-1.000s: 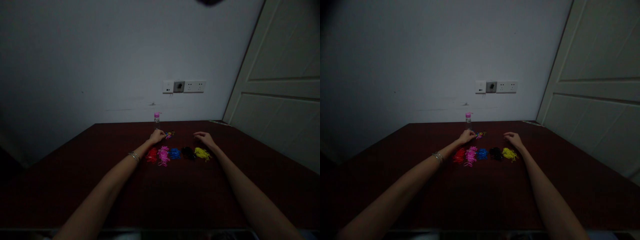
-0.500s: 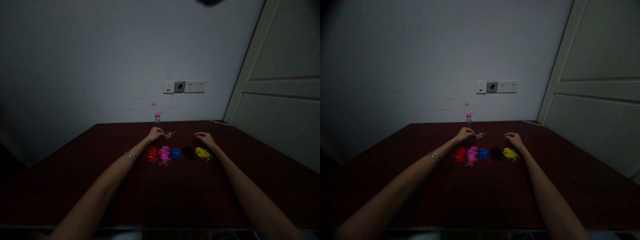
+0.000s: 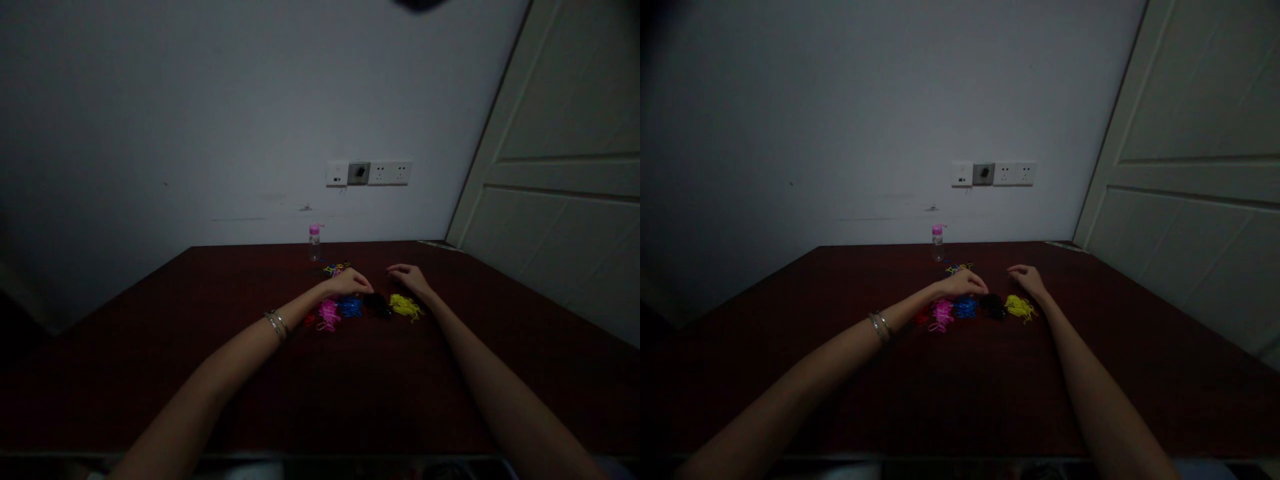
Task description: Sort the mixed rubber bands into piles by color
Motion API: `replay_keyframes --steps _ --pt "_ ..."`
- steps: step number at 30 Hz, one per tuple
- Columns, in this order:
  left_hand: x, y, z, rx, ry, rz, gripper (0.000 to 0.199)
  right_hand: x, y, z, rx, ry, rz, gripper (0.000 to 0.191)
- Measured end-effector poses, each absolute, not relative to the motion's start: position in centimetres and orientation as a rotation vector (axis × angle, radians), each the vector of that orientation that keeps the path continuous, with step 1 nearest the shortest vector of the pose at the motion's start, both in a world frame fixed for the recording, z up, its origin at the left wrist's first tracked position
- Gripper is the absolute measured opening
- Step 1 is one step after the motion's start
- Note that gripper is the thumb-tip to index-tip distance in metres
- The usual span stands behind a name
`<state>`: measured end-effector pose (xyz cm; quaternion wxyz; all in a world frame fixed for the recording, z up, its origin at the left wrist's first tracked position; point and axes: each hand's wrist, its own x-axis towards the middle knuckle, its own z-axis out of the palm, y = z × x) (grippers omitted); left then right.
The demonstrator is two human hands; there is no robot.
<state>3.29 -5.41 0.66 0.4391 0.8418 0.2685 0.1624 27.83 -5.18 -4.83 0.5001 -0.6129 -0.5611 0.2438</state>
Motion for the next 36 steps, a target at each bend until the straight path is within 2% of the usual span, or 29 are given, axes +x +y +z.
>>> replay_keyframes --steps 8,17,22,30,36 --pt "3.5 -4.5 -0.3 2.162 0.737 0.515 0.022 27.6 -5.5 -4.6 -1.494 -1.355 0.591 0.027" --pt "-3.6 0.9 -2.0 1.910 1.302 1.020 0.033 27.2 -5.8 -4.2 -1.505 -1.325 0.598 0.024" --pt "-6.1 2.0 -2.8 1.720 1.392 1.210 0.041 27.6 -5.5 -4.3 -1.522 -1.359 0.564 0.024" --pt "-5.8 1.2 -3.1 1.740 1.329 1.218 0.047 26.6 -3.9 -3.6 -1.591 -1.482 0.632 0.016" --pt "-5.9 0.9 -3.1 1.736 1.323 1.218 0.049 21.8 -2.4 -2.0 -1.572 -1.717 0.713 0.024"
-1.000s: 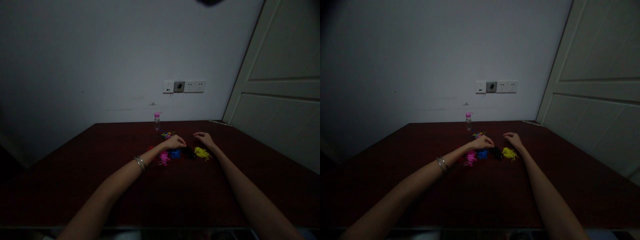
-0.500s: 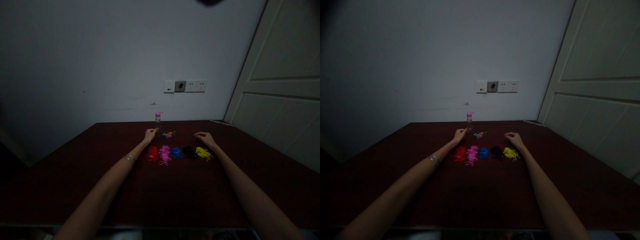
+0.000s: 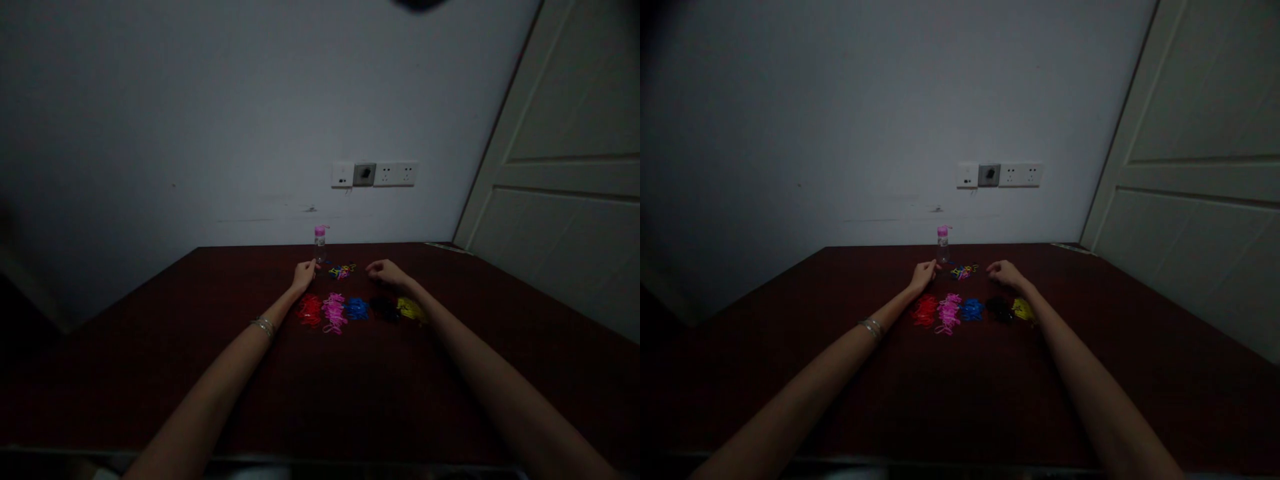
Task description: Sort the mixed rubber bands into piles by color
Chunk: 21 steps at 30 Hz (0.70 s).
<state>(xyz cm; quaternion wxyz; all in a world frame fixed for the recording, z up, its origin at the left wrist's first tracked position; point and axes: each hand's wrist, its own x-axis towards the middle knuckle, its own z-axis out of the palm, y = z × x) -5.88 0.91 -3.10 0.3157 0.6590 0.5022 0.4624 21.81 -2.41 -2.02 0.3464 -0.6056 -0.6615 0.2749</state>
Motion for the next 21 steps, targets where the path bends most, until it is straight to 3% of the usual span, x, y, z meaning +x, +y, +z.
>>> replay_keyframes --steps 8,21 --pt "-5.8 0.5 -2.9 1.696 1.320 1.221 0.043 17.4 1.1 -2.4 -1.649 -1.925 0.316 0.037" --pt "-5.7 0.8 -3.4 1.656 1.229 1.274 0.040 16.9 0.7 -2.8 -1.788 -1.896 0.214 0.032"
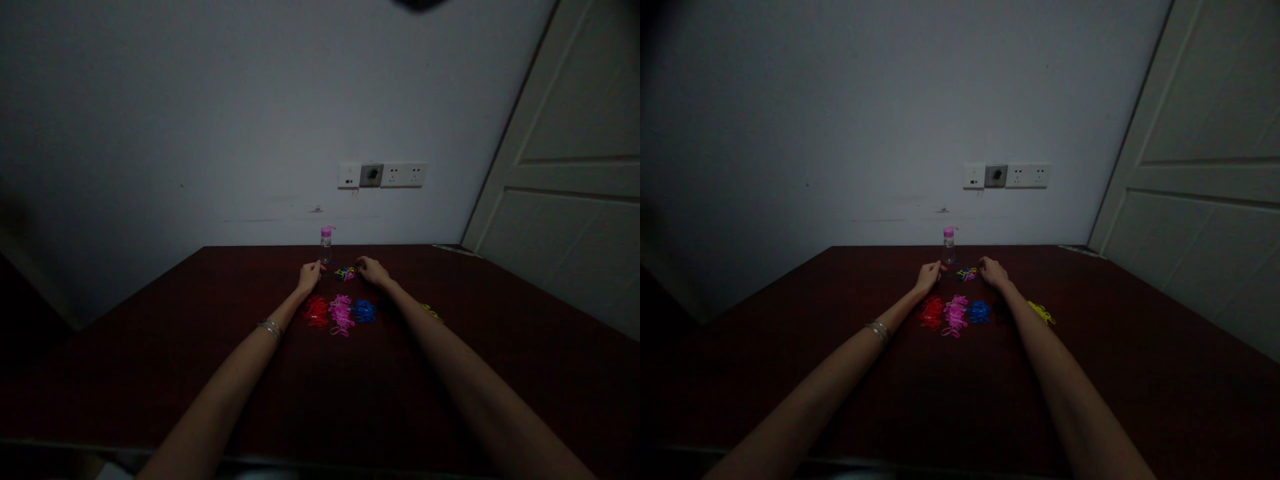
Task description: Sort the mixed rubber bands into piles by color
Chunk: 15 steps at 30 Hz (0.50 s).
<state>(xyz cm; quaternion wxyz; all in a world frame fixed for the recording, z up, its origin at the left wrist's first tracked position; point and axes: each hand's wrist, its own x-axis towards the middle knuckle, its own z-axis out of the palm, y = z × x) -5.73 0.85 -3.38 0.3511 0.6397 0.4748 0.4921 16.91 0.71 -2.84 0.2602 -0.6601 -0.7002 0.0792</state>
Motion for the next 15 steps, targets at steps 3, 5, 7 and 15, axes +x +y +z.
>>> replay_keyframes --steps 3,5,7,15 --pt "-5.7 0.7 -3.3 1.643 1.225 1.285 0.040 17.3 0.6 -2.6 -1.721 -1.899 0.233 0.033" --pt "-5.7 0.6 -3.2 1.644 1.224 1.288 0.040 17.6 0.5 -2.2 -1.686 -1.902 0.262 0.034" --pt "-5.7 0.5 -3.1 1.643 1.226 1.286 0.039 17.9 0.4 -1.6 -1.646 -1.904 0.332 0.037" --pt "-5.7 1.1 -3.5 1.660 1.268 1.273 0.040 18.0 -1.1 0.3 -1.445 -1.757 0.778 0.046"
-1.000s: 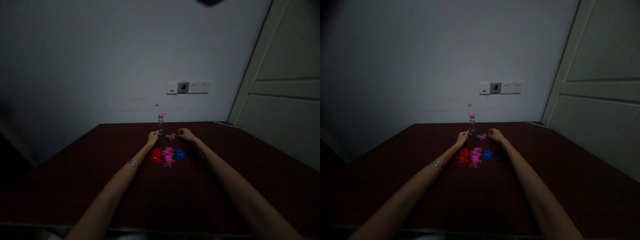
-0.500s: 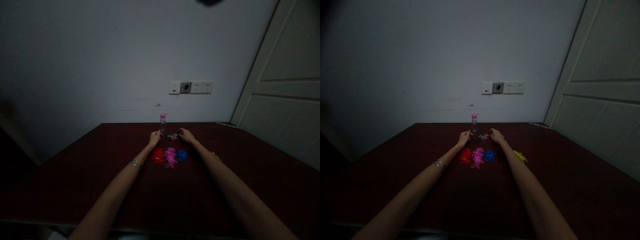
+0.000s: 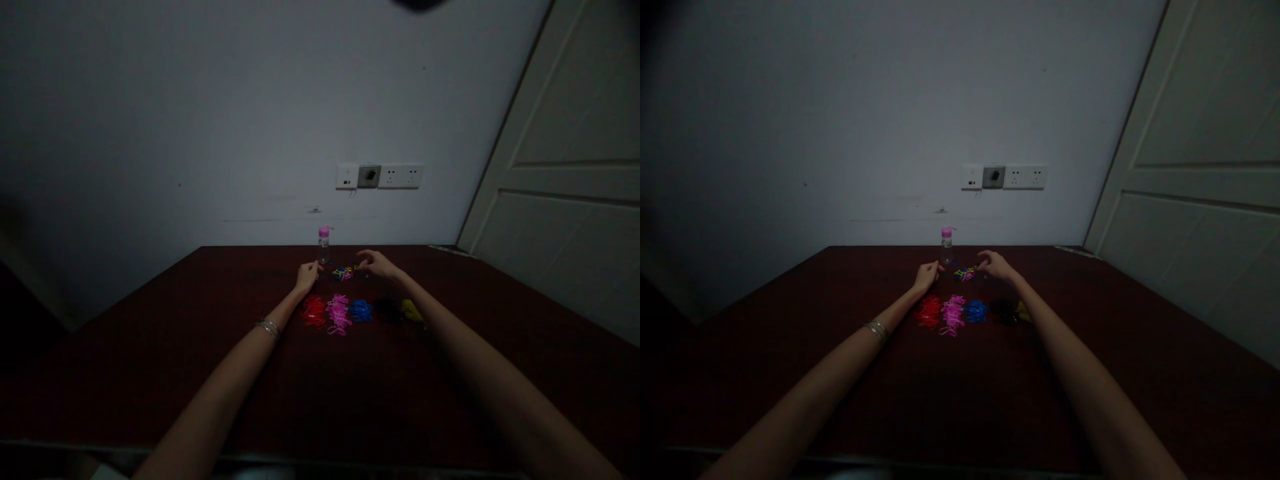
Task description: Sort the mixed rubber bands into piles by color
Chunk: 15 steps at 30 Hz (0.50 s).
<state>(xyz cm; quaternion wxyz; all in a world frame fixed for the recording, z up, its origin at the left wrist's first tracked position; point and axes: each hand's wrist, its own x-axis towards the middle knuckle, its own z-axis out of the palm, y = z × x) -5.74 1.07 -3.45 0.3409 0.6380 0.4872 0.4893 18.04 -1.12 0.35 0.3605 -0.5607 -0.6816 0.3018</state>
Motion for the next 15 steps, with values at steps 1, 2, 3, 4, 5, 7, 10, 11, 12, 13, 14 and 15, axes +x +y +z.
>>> replay_keyframes --steps 1,2,3,4,5,7,10,11,12,13,14,15 --pt "-5.8 1.2 -3.5 1.669 1.262 1.274 0.040 18.0 -1.4 0.6 -1.423 -1.743 0.812 0.046" --pt "-5.8 1.2 -3.6 1.676 1.257 1.275 0.040 17.9 -1.8 0.8 -1.407 -1.734 0.838 0.045" --pt "-5.8 1.3 -3.7 1.680 1.251 1.277 0.040 17.9 -2.1 1.1 -1.395 -1.731 0.856 0.045" --pt "-5.8 1.3 -3.7 1.683 1.249 1.279 0.040 17.9 -2.5 1.4 -1.387 -1.732 0.868 0.045" --pt "-5.8 1.3 -3.7 1.684 1.249 1.280 0.040 18.0 -2.8 1.6 -1.379 -1.738 0.879 0.046" --pt "-5.8 1.3 -3.7 1.680 1.254 1.282 0.039 18.5 -3.6 1.9 -1.364 -1.754 0.902 0.046" --pt "-5.8 1.3 -3.7 1.683 1.255 1.282 0.038 20.1 -4.9 1.9 -1.360 -1.764 0.949 0.047" --pt "-5.8 1.4 -3.8 1.689 1.252 1.283 0.038 20.8 -5.4 1.7 -1.369 -1.765 0.966 0.047" --pt "-5.8 1.5 -3.9 1.696 1.248 1.286 0.038 21.6 -5.9 1.5 -1.384 -1.765 0.985 0.047" --pt "-5.9 1.6 -4.0 1.701 1.246 1.286 0.038 22.4 -6.4 1.4 -1.401 -1.764 1.006 0.047" --pt "-5.9 1.8 -4.1 1.703 1.246 1.286 0.038 23.4 -7.0 1.2 -1.418 -1.764 1.036 0.047" --pt "-5.9 1.9 -4.2 1.706 1.248 1.281 0.038 24.3 -7.5 1.1 -1.432 -1.764 1.071 0.047"
